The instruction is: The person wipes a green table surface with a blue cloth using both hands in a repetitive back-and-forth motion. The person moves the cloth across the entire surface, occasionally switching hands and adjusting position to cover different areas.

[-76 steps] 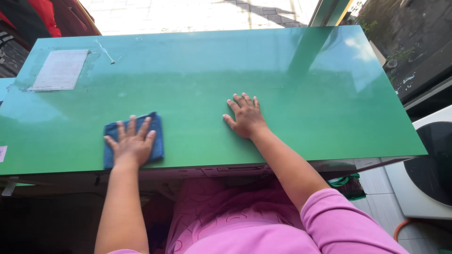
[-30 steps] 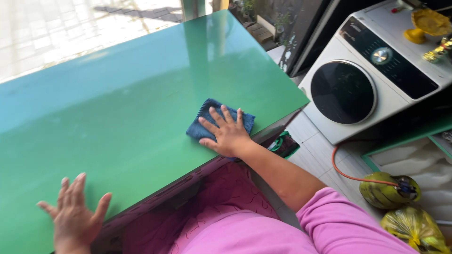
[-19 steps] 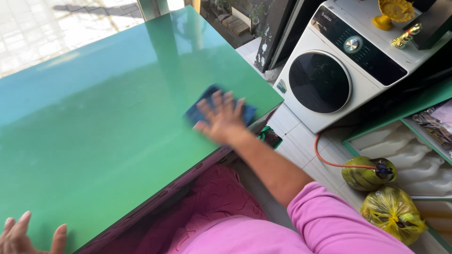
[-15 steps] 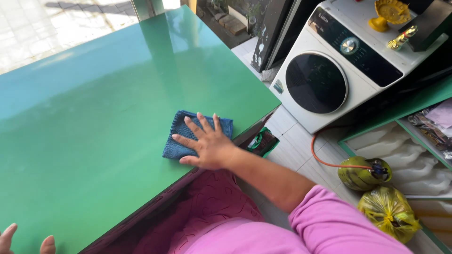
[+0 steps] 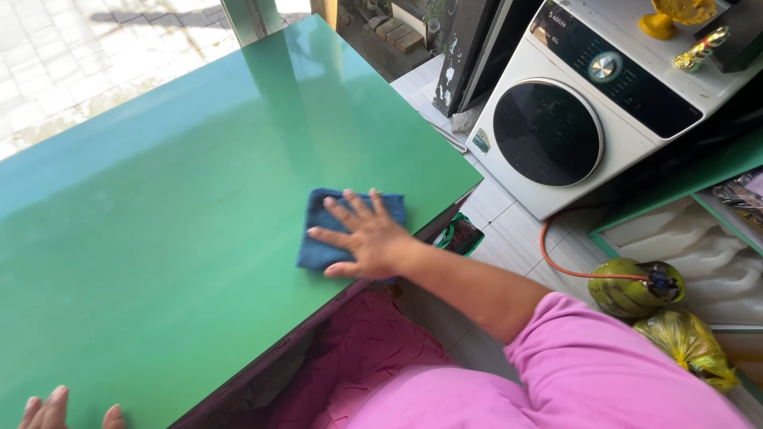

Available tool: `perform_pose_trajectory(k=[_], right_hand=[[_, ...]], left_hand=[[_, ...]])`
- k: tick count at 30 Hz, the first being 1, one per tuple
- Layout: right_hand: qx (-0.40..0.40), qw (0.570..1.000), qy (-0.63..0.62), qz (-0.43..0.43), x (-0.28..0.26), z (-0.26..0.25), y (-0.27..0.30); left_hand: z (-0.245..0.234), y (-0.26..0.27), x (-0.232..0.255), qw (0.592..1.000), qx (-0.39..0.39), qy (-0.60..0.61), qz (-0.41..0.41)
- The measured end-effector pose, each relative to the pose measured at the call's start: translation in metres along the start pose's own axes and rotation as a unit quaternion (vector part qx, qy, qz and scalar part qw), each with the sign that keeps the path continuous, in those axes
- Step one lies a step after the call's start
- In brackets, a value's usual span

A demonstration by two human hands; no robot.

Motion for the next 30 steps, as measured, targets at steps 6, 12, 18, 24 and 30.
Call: perform_pose_trajectory(k=[6,12,18,24,30], right_hand=[[-0.104,0.964,-0.055,0.24,0.091,-0.023,0.013],[-0.11,0.975,-0.008,0.194,0.025,0.006,-0.005],[0.148,0.989,0.017,0.012,0.074,0.016,0.02],[0.137,0.923,-0.07,0.354,0.159,0.015,0.043],[0.198,0.968,-0.018,0.155,0.048,0.02,0.029]], left_hand=[[0.0,0.001,-0.003,0.994,-0.076,-0.059,-0.047],[0.0,-0.001,-0.007,0.992,-0.084,-0.064,-0.071],[0.016,-0.017,-0.023,0.946,-0.249,-0.074,-0.195],[0.027,-0.006,-0.033,0.905,-0.361,-0.104,-0.2],[0.025,-0.002,-0.034,0.921,-0.323,-0.097,-0.192]])
Point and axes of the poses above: each hand's wrist, its own y-axis away from the middle knuckle, its own z-axis out of the palm, x = y × z, the point moved 9 cm from there along -y, towards the middle knuckle, and after that the axes turned 1 degree about -x, right-handed, at the moved point
